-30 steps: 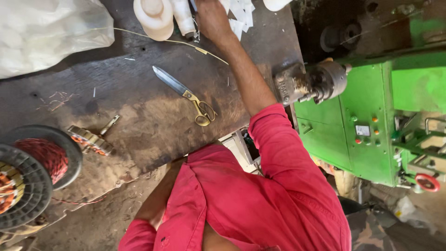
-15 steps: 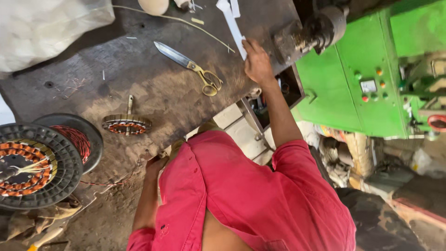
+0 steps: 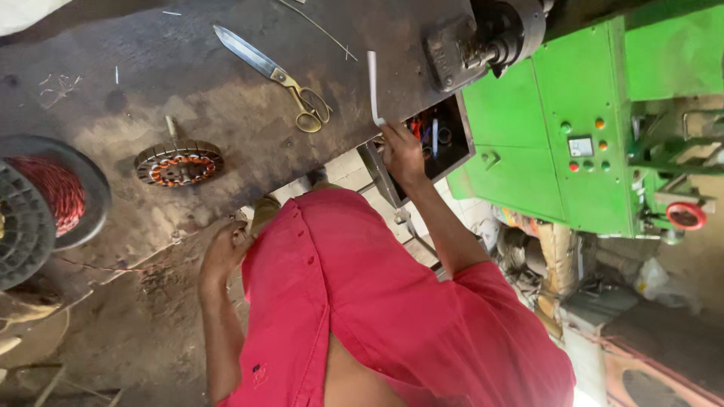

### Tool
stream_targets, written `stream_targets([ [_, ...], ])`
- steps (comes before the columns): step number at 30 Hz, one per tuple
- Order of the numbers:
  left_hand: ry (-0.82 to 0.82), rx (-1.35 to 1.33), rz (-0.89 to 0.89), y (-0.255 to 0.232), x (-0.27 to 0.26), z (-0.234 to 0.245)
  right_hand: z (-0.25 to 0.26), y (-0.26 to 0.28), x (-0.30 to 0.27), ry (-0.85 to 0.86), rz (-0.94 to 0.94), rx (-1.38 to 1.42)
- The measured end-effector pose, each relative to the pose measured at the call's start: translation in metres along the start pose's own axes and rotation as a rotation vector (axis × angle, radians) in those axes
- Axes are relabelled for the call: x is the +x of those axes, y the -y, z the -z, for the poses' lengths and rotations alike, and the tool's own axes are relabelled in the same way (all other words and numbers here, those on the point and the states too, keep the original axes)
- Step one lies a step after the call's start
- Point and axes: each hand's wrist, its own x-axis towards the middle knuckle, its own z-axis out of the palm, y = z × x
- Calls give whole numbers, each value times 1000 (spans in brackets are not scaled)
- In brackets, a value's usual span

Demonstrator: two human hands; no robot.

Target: The person works on a motor stator, using a tool to adjust copper windings and securing them with a white tie. They then handle a smaller cylindrical component and cut a white strip with scissors.

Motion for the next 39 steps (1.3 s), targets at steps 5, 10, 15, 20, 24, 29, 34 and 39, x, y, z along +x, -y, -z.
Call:
stream_targets([
  [5, -147, -185, -529, -112, 14, -41, -17, -14, 23, -256, -645, 1075],
  [10, -276, -816, -465, -199, 47, -85, -58, 40, 25, 58, -918, 1712],
  [15, -496, -1028, -569, -199, 56, -99, -65, 68, 23, 263, -791, 1670],
  [20, -510, -1138, -507, -169, 39, -89, -50, 60, 22, 228, -597, 1159],
  [24, -568, -1003, -518, -161, 27, -82, -44, 70, 24, 376, -366, 1190],
  [29, -550, -997, -541, -156, 22, -80, -49, 92, 36, 523, -314, 1159],
  [34, -536, -1053, -652, -145, 20, -79, -51, 109, 41, 485, -82, 966],
  [39, -569, -1063, -637, -134, 21, -74, -51, 126, 50, 502, 19, 856],
])
